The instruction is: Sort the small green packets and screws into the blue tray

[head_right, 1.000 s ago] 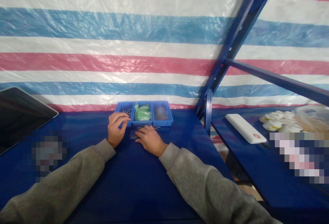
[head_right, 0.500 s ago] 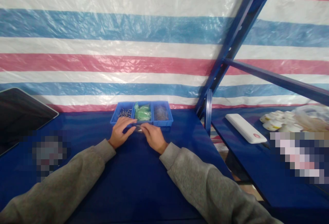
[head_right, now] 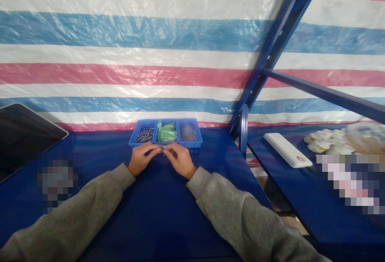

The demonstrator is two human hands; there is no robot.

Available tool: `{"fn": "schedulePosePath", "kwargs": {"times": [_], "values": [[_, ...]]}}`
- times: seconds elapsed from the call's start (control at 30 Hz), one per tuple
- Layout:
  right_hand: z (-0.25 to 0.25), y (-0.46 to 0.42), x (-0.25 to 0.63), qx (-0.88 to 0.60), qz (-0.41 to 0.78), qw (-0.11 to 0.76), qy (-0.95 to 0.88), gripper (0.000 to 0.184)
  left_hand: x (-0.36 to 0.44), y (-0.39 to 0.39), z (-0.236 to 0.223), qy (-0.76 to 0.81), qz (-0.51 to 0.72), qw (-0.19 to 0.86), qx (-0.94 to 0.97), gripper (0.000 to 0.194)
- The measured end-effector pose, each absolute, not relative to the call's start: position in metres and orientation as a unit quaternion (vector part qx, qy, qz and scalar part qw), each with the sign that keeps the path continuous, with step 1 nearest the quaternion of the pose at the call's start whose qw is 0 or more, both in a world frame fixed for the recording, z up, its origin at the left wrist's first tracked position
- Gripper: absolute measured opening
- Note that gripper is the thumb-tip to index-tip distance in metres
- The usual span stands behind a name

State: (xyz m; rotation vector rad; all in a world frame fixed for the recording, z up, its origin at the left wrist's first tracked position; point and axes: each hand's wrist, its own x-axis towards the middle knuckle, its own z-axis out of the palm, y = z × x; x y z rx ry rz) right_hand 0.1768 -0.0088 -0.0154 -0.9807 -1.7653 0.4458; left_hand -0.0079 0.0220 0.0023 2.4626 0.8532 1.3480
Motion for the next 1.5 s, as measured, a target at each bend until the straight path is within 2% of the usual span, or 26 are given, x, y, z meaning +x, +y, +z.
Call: {"fn": "schedulePosePath", "kwargs": {"times": [0.5, 0.87, 1.5], "values": [[-0.019, -0.006, 0.1755, -0.415, 0.176, 0.511, -0.732, 0.017, -0.0064, 0.0201, 0.0047, 0.29, 0.425, 0.137, 0.846, 0.015], [-0.0156, -0.0086, 0.1752, -0.402, 0.165, 0.511, -0.742, 0.018, -0.0065, 0.0243, -0.0042, 0.304, 0.42, 0.11, 0.848, 0.016], [-0.0149, -0.0089, 0.1754, -0.412, 0.168, 0.51, -0.736, 0.021, -0.0064, 0.0216, 0.0012, 0.303, 0.377, 0.124, 0.867, 0.02]]}}
